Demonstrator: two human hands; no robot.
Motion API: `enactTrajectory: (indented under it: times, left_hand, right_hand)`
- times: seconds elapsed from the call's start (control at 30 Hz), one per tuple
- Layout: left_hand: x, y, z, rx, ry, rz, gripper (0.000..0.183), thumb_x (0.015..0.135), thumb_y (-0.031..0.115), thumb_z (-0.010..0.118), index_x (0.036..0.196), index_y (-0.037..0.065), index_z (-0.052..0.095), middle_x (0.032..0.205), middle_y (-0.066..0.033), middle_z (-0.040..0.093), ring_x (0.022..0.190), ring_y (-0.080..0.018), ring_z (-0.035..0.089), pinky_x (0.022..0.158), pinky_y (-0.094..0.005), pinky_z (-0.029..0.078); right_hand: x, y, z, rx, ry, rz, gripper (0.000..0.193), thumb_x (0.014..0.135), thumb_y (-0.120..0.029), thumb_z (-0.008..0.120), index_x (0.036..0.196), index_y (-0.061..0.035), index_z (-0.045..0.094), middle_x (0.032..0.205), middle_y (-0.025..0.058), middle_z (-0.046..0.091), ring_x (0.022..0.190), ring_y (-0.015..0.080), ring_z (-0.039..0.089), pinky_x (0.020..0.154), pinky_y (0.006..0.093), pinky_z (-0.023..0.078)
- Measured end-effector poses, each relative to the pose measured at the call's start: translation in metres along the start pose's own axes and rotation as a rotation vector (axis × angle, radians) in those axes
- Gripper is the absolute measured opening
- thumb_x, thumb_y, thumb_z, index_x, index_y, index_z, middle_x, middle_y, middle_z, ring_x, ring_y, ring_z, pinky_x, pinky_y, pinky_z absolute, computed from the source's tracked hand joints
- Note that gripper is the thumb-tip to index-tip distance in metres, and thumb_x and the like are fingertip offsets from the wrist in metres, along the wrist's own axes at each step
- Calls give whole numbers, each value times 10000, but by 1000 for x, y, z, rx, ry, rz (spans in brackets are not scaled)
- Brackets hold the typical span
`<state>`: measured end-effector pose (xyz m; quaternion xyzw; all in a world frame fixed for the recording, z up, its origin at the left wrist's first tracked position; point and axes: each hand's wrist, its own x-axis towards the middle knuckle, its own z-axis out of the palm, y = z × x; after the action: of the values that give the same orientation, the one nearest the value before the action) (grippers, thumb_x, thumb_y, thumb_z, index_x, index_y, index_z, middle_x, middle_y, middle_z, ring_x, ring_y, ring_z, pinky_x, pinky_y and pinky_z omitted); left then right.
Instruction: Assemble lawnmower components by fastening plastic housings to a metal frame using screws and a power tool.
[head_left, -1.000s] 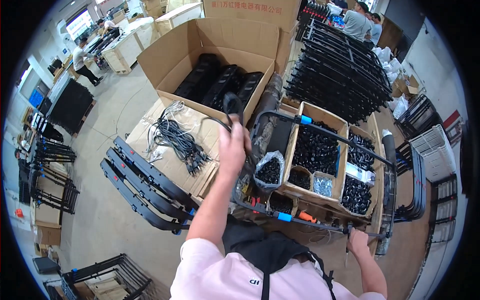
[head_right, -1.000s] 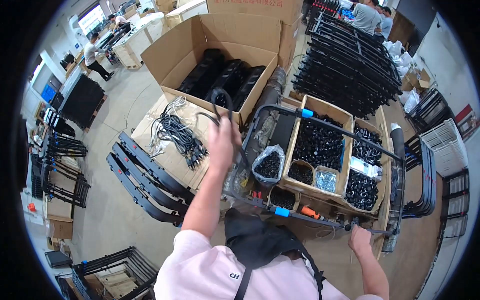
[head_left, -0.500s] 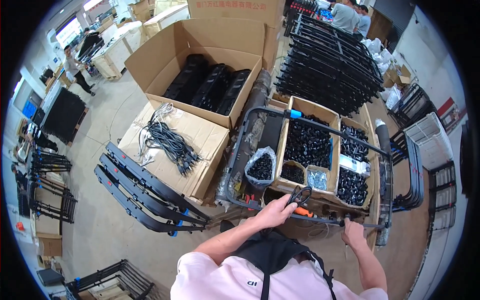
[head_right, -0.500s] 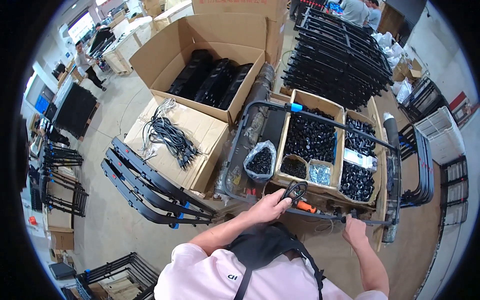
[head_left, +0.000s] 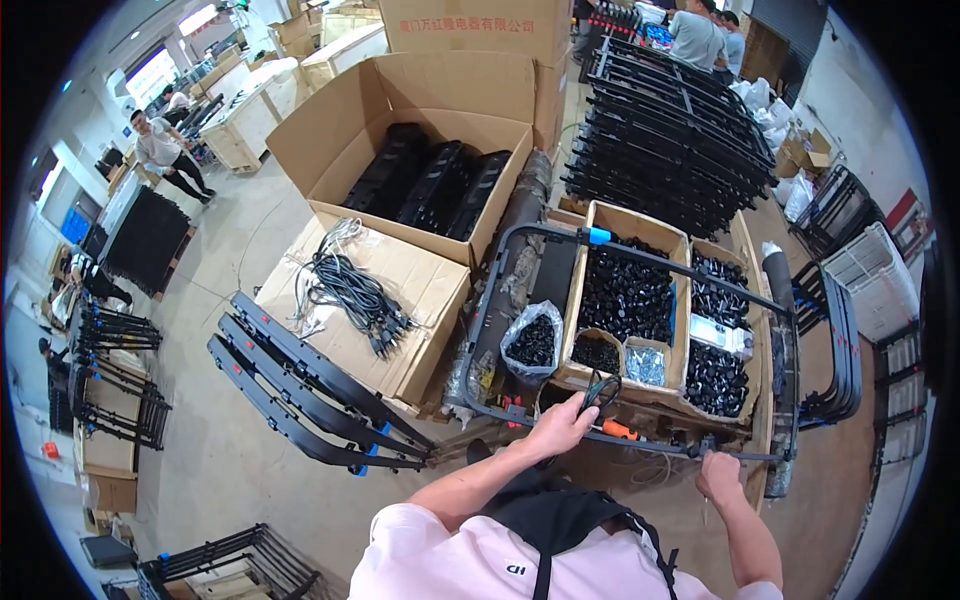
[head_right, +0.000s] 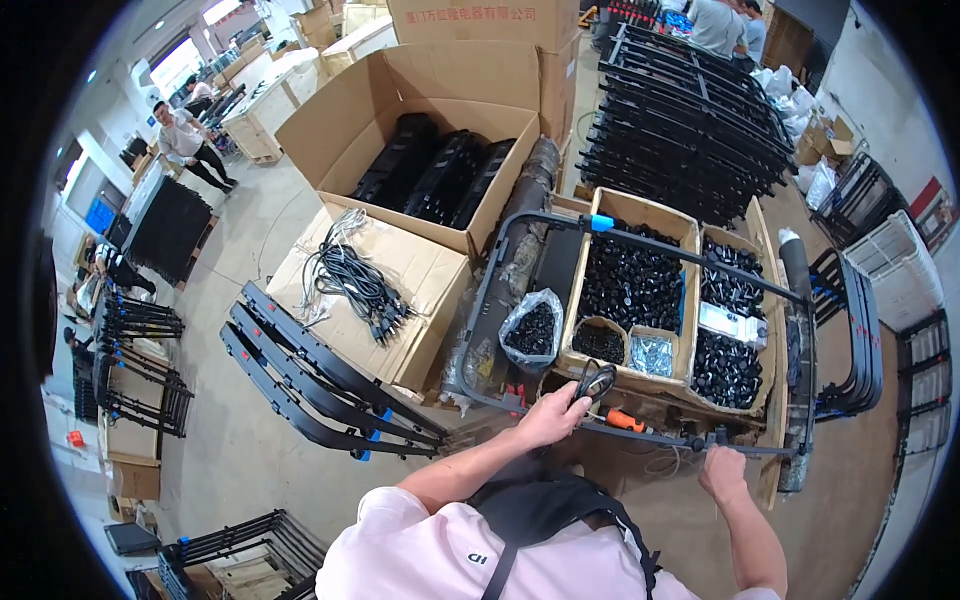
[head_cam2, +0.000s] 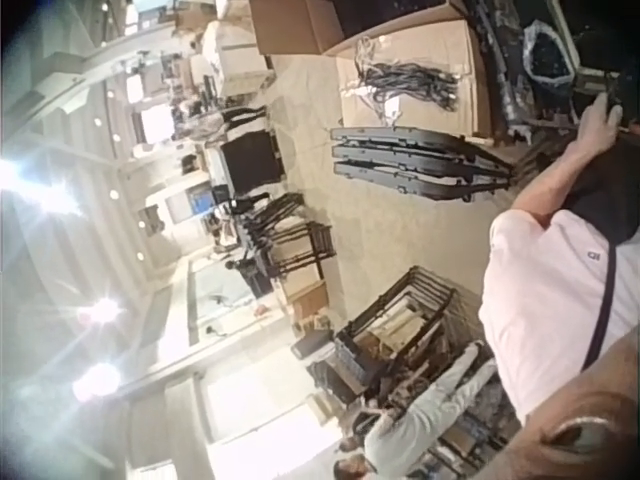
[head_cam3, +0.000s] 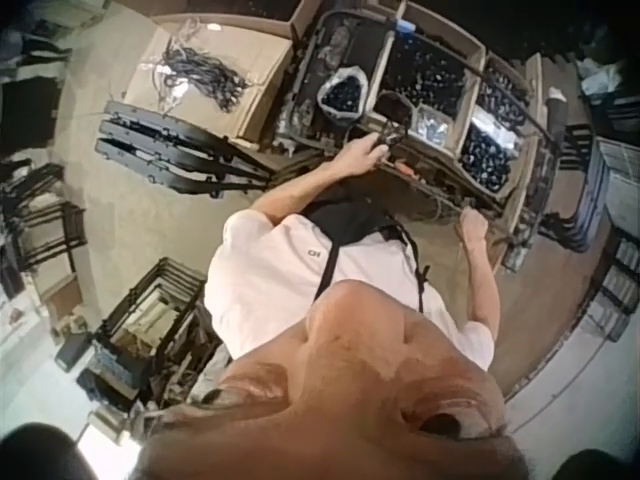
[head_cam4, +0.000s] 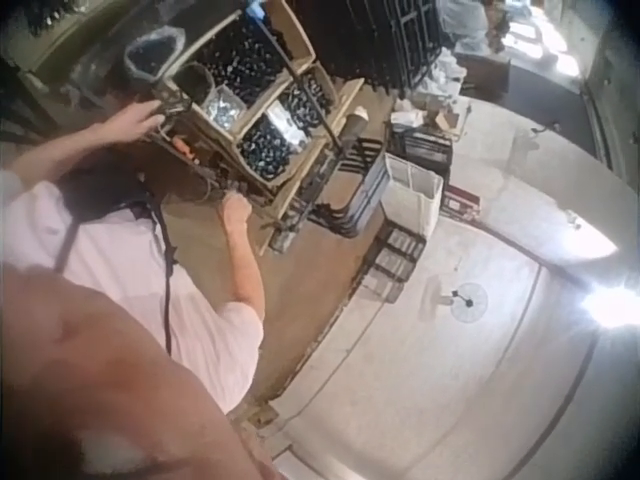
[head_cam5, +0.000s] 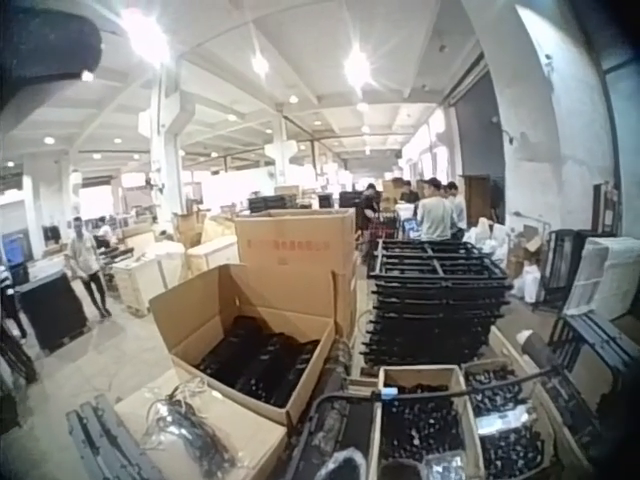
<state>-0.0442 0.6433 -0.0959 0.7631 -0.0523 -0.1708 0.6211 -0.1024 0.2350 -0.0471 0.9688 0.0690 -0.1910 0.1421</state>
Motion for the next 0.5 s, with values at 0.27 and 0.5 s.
enactTrajectory:
  times: [0.27,0.5]
  left_hand:
    - [-11,9,3,31,51,11,257,1094,290,564,1187,51,589,768,-50,631,693,-169,620,662,-375,524]
    - [-13,16,7,80,72,-18,252,1092,289,568,1164,49,592,781,-58,635,706,-176,629,667,-380,526]
  right_hand:
    - [-8,-23,-29,181,153,-56,300,798,-156,702,1071,-34,678,930,178,769,891,360,770,763,472,608]
    - [13,-8,-14,-3,-48,-45,267,824,-199,710,1047,-51,716,973,162,776,897,321,778,766,457,610]
